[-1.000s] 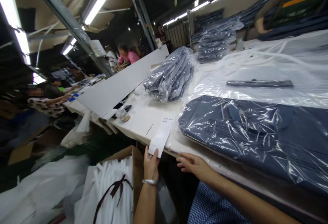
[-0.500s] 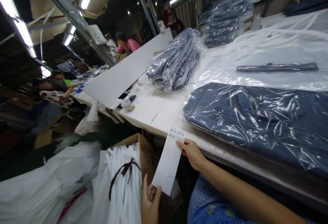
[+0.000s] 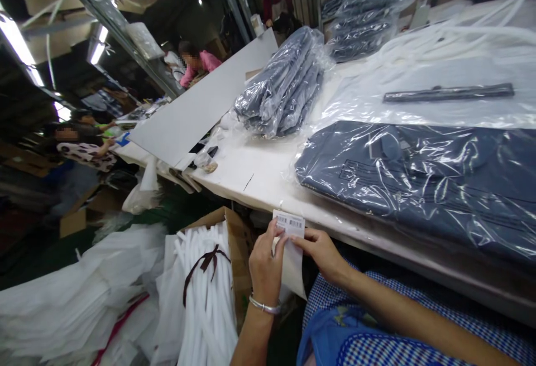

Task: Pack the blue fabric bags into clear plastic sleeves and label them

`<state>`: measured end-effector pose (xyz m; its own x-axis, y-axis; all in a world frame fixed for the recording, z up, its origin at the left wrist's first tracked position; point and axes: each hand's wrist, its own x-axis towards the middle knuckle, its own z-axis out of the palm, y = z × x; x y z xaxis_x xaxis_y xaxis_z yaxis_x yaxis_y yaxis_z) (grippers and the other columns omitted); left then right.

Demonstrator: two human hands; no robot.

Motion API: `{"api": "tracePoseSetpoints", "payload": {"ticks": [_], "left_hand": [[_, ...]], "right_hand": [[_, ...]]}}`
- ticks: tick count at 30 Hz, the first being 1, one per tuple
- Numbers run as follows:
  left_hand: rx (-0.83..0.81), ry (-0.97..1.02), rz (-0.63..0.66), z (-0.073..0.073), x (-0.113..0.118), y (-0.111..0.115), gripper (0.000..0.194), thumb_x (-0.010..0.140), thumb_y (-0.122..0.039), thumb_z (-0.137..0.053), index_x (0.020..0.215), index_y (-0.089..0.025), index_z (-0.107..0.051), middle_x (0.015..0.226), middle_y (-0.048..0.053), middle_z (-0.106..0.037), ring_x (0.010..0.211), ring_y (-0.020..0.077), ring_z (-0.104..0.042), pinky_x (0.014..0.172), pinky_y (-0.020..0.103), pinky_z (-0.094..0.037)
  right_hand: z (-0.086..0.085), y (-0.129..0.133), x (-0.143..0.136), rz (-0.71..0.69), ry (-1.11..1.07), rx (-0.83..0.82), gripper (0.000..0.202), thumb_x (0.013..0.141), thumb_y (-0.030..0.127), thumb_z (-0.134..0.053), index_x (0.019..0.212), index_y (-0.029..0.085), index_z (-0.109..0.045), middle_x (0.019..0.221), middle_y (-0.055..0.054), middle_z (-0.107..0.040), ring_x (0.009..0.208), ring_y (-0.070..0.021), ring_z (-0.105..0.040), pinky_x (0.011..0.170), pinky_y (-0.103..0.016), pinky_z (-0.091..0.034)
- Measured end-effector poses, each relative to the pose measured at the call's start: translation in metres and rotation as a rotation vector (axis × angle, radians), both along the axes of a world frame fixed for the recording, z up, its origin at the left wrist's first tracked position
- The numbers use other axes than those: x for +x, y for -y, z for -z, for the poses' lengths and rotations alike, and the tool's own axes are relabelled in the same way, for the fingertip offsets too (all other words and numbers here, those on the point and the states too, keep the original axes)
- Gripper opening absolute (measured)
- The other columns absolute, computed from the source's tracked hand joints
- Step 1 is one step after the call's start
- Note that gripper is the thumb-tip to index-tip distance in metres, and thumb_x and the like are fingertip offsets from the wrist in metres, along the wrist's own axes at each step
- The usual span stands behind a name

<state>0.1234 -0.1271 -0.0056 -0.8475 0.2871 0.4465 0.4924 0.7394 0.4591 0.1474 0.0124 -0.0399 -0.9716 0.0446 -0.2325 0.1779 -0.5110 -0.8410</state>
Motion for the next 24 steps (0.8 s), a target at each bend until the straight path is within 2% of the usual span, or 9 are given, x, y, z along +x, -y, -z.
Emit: {"api": "tracePoseSetpoints", "payload": {"ticks": [4,9,11,14,19,22,24], "left_hand": [[-0.053,-0.019,0.027,-0.002,0.006,0.001,0.047,0.091,-0.025,-0.058,0.137,-0.026,-0.050,0.112,0.004,-0.073,0.098,0.0171,-0.070,0.086,0.030,-0.056],[-0.097,-0.087,0.032,0.000,0.010,-0.001,0.050,0.091,-0.024,-0.059,0.139,-0.024,-0.047,0.112,0.004,-0.074,0.093,0.0165,-0.072,0.081,0.029,-0.058],[-0.101,-0.128,0.041,0.002,0.010,-0.001,0.050,0.091,-0.021,-0.058,0.140,-0.025,-0.047,0.114,0.005,-0.073,0.092,0.0166,-0.072,0.080,0.028,-0.058],[-0.108,-0.180,0.056,0.004,0.008,-0.001,0.053,0.091,-0.019,-0.058,0.142,-0.025,-0.044,0.114,0.005,-0.073,0.090,0.0166,-0.073,0.077,0.026,-0.058],[-0.104,-0.240,0.053,0.010,0.004,-0.001,0.058,0.090,-0.017,-0.058,0.145,-0.025,-0.040,0.105,0.004,-0.075,0.087,0.0154,-0.072,0.078,0.025,-0.057],[-0.057,-0.176,0.029,0.010,0.002,-0.001,0.059,0.090,-0.018,-0.057,0.145,-0.028,-0.039,0.103,0.003,-0.074,0.087,0.0152,-0.071,0.081,0.027,-0.056],[0.033,-0.058,-0.020,0.006,0.000,-0.002,0.059,0.090,-0.021,-0.057,0.145,-0.029,-0.038,0.101,0.002,-0.074,0.087,0.0151,-0.070,0.084,0.029,-0.056]], "right_hand": [[0.002,-0.005,0.003,0.001,-0.094,0.148,0.034,0.077,0.047,-0.070,0.089,0.016,-0.078,0.087,-0.006,-0.073,0.085,-0.0243,-0.062,0.083,-0.038,-0.047],[0.002,-0.005,0.005,0.027,-0.196,0.331,0.033,0.084,0.046,-0.063,0.074,0.018,-0.077,0.084,-0.007,-0.069,0.090,-0.0248,-0.062,0.086,-0.037,-0.047],[0.001,-0.004,0.006,0.040,-0.215,0.361,0.033,0.085,0.046,-0.062,0.077,0.019,-0.078,0.083,-0.007,-0.069,0.090,-0.0245,-0.062,0.086,-0.037,-0.047],[0.001,-0.003,0.006,0.056,-0.219,0.348,0.032,0.086,0.046,-0.062,0.086,0.019,-0.079,0.087,-0.007,-0.070,0.089,-0.0237,-0.062,0.087,-0.037,-0.047],[0.002,0.000,0.005,0.050,-0.144,0.228,0.034,0.083,0.047,-0.066,0.096,0.019,-0.079,0.091,-0.007,-0.072,0.088,-0.0241,-0.063,0.088,-0.038,-0.047],[0.001,0.002,0.003,0.038,-0.117,0.146,0.036,0.079,0.048,-0.070,0.097,0.019,-0.078,0.095,-0.007,-0.074,0.091,-0.0254,-0.064,0.089,-0.039,-0.047],[-0.002,0.003,0.000,0.024,-0.086,0.088,0.038,0.076,0.050,-0.073,0.096,0.018,-0.078,0.095,-0.007,-0.074,0.091,-0.0262,-0.064,0.089,-0.039,-0.047]]}}
